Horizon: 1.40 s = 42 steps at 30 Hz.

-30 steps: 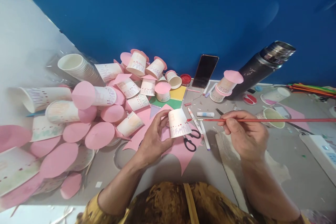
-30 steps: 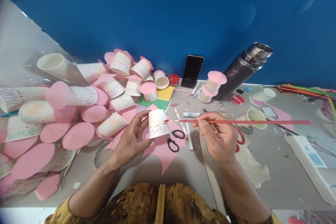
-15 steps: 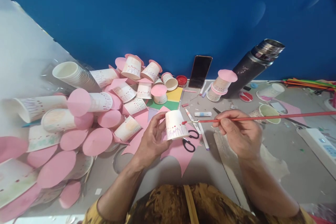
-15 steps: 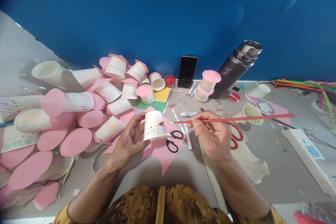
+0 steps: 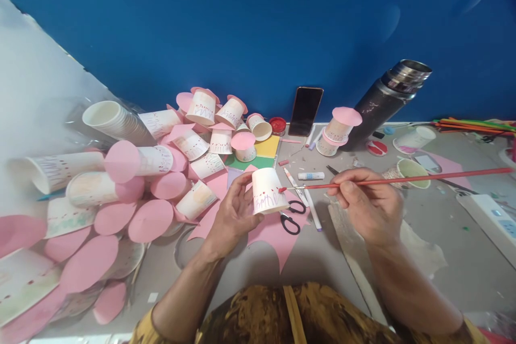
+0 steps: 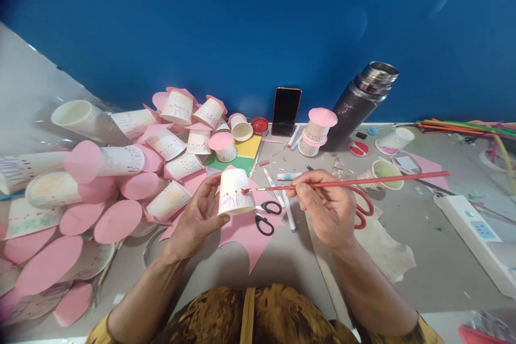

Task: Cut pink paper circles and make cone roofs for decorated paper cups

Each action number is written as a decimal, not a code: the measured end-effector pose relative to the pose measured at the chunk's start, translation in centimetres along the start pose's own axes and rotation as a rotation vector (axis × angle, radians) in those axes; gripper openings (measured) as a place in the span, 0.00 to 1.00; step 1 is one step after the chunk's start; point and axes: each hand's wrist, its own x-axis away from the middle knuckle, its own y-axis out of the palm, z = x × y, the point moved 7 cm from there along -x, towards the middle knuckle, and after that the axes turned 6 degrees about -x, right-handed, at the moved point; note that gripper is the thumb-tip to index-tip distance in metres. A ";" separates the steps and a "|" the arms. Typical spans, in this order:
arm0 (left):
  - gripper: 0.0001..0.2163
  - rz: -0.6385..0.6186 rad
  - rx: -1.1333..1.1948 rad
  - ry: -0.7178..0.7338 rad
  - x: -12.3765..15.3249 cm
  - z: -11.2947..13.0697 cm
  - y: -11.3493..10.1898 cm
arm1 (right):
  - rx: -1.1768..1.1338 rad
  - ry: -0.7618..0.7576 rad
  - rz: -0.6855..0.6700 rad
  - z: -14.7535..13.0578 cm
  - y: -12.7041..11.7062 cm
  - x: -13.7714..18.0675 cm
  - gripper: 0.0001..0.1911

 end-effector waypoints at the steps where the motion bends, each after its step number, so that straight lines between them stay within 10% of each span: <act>1: 0.34 0.002 0.005 -0.010 0.0 -0.1 0.0 | 0.001 0.012 -0.002 0.1 0.1 0.0 0.04; 42: 0.44 0.004 0.209 -0.183 0.6 -0.5 1.6 | -0.076 0.033 0.082 -0.1 -0.6 -0.2 0.07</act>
